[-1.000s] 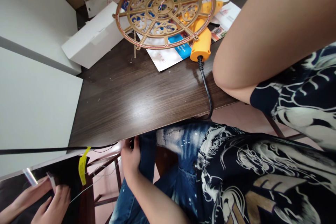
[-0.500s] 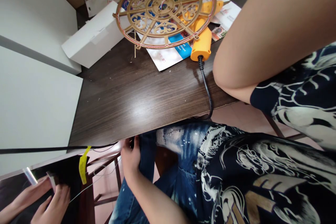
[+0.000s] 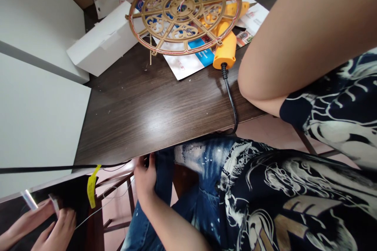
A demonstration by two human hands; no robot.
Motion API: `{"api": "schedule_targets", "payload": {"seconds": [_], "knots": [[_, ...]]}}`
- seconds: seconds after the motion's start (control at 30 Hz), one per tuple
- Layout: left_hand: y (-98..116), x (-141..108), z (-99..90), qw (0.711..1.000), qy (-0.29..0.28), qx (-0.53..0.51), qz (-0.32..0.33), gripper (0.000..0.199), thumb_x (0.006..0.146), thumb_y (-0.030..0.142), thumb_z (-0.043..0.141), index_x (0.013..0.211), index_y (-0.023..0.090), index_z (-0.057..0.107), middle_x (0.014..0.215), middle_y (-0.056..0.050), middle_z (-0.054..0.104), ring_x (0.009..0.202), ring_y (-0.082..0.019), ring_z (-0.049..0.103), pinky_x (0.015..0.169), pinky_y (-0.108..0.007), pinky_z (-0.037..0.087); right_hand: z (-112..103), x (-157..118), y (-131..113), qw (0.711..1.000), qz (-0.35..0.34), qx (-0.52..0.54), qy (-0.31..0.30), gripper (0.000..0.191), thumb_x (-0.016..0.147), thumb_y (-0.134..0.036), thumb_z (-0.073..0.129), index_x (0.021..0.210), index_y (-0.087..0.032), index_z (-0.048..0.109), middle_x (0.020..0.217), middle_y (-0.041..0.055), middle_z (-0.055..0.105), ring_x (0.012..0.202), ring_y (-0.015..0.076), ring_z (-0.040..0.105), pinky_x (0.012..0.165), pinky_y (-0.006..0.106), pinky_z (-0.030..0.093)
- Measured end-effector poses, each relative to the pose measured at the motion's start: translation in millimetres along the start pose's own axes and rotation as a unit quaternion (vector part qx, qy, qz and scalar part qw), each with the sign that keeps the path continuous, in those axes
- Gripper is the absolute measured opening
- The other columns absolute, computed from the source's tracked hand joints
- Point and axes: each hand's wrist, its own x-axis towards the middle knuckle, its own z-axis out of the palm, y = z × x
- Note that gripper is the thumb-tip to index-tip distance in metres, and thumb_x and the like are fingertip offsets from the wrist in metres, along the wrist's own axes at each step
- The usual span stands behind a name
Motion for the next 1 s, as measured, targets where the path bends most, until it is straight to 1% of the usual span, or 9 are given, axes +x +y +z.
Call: {"api": "schedule_targets", "payload": {"seconds": [0.1,0.17,0.23,0.3,0.43,0.5,0.67,0.87,1.0], "knots": [[0.3,-3.8,4.3,0.999,0.031,0.031,0.001,0.058,0.065,0.032,0.069,0.122,0.022,0.066,0.113,-0.005,0.068,0.140,-0.020,0.047,0.122,-0.019,0.028,-1.9,0.3,-0.6,1.000,-0.001,-0.003,-0.004,0.028,0.088,-0.035,0.074,0.105,-0.015,0.066,0.103,-0.0025,0.075,0.113,0.0018,0.066,0.104,0.012,0.044],[0.7,-4.8,6.1,0.999,0.029,0.031,-0.003,0.056,0.064,0.032,0.068,0.119,0.022,0.067,0.113,-0.005,0.068,0.143,-0.020,0.044,0.123,-0.019,0.026,-2.4,0.3,-0.7,1.000,-0.003,-0.004,-0.008,0.025,0.090,-0.034,0.071,0.105,-0.014,0.066,0.105,-0.0004,0.074,0.115,0.0043,0.066,0.104,0.016,0.046],[1.1,-4.2,6.6,0.999,0.026,0.022,-0.009,0.053,0.065,0.033,0.066,0.117,0.021,0.068,0.113,-0.005,0.068,0.145,-0.020,0.041,0.125,-0.020,0.023,-2.4,0.2,-0.3,1.000,-0.004,-0.004,-0.012,0.027,0.090,-0.035,0.071,0.106,-0.014,0.066,0.106,0.0002,0.074,0.114,0.0054,0.067,0.104,0.017,0.047],[1.4,-2.9,6.1,1.000,0.022,0.011,-0.017,0.050,0.067,0.032,0.064,0.116,0.022,0.069,0.112,-0.005,0.069,0.147,-0.018,0.038,0.125,-0.019,0.021,-2.0,0.2,0.4,1.000,-0.002,-0.005,-0.015,0.030,0.089,-0.037,0.073,0.107,-0.014,0.066,0.106,-0.0007,0.074,0.114,0.0047,0.066,0.105,0.016,0.045],[1.8,-1.9,4.8,1.000,0.008,-0.007,-0.023,0.050,0.069,0.029,0.061,0.118,0.023,0.069,0.112,-0.003,0.069,0.149,-0.014,0.033,0.126,-0.018,0.017,-1.9,0.6,1.4,1.000,0.005,-0.011,-0.017,0.034,0.086,-0.039,0.076,0.107,-0.015,0.064,0.104,-0.0039,0.073,0.115,-0.0006,0.064,0.107,0.008,0.037],[1.7,-3.2,4.6,1.000,0.012,-0.005,-0.021,0.049,0.069,0.030,0.062,0.117,0.023,0.069,0.112,-0.003,0.069,0.150,-0.015,0.033,0.126,-0.018,0.018,-2.9,0.9,1.0,1.000,0.007,-0.016,-0.018,0.033,0.085,-0.040,0.077,0.105,-0.016,0.064,0.103,-0.0042,0.072,0.115,-0.0005,0.064,0.107,0.008,0.037],[0.5,-6.3,4.7,1.000,0.008,0.013,-0.013,0.044,0.074,0.036,0.065,0.116,0.024,0.070,0.112,-0.002,0.069,0.150,-0.014,0.033,0.126,-0.016,0.019,-6.5,1.4,-1.4,0.999,0.005,-0.030,-0.019,0.023,0.089,-0.040,0.069,0.099,-0.019,0.064,0.097,-0.0030,0.072,0.113,0.0059,0.066,0.104,0.019,0.048],[-0.8,-1.6,-0.6,1.000,-0.007,0.017,-0.017,0.046,0.073,0.037,0.065,0.117,0.025,0.070,0.113,-0.002,0.069,0.149,-0.012,0.035,0.122,-0.012,0.023,-6.6,1.0,-1.1,0.999,-0.004,-0.037,-0.007,0.022,0.093,-0.041,0.062,0.096,-0.019,0.063,0.094,-0.0008,0.073,0.116,0.0070,0.065,0.103,0.020,0.049],[-1.5,-1.1,-1.9,1.000,-0.006,0.025,-0.001,0.044,0.078,0.042,0.065,0.118,0.025,0.070,0.116,-0.002,0.069,0.149,-0.012,0.033,0.122,-0.012,0.023,-5.6,1.0,-0.8,0.999,-0.010,-0.034,-0.003,0.021,0.091,-0.039,0.067,0.096,-0.020,0.063,0.096,-0.0027,0.073,0.115,0.0049,0.066,0.104,0.017,0.047]]}}
